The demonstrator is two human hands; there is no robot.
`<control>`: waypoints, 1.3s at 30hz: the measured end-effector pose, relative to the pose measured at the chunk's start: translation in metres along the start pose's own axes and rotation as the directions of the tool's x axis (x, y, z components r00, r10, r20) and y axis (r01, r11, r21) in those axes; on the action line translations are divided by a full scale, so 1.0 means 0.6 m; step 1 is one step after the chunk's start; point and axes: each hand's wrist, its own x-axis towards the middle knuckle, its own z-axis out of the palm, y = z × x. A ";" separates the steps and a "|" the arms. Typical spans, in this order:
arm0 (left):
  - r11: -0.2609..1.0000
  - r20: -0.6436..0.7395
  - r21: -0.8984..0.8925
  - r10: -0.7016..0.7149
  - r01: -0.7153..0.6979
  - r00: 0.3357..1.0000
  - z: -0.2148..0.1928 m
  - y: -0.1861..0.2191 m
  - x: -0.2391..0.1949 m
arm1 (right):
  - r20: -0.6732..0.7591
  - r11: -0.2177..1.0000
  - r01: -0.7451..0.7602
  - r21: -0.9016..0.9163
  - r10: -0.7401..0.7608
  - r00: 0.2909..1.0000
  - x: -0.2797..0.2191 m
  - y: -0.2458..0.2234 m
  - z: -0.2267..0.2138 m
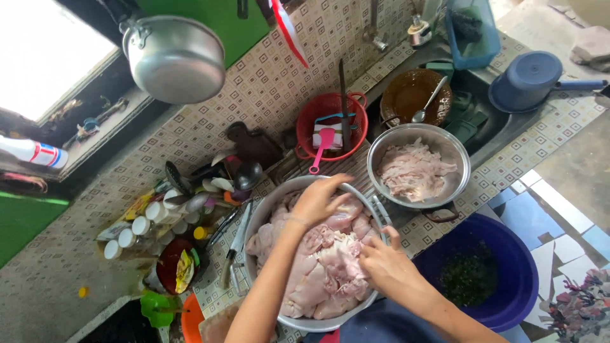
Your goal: Removing skin and fat from raw chicken pieces by hand in a large metal bowl.
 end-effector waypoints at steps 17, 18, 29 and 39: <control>0.713 -0.089 0.231 -0.662 0.662 0.744 0.225 -0.123 -0.391 | -0.068 0.997 -0.007 -0.076 0.002 0.998 0.174 -0.007 -0.032; 0.712 -0.123 0.274 -0.640 0.646 0.758 0.235 -0.124 -0.396 | -0.117 1.000 0.013 0.015 -0.011 0.993 0.190 -0.017 -0.029; 0.826 -0.190 0.196 -0.497 0.529 0.847 0.231 0.016 -0.507 | 0.532 0.989 -0.037 0.143 -0.045 0.845 0.159 -0.032 0.038; 0.857 -0.152 0.030 -0.504 0.514 0.850 0.095 -0.018 -0.339 | 0.204 0.874 -0.339 0.350 0.281 0.938 0.003 -0.096 0.020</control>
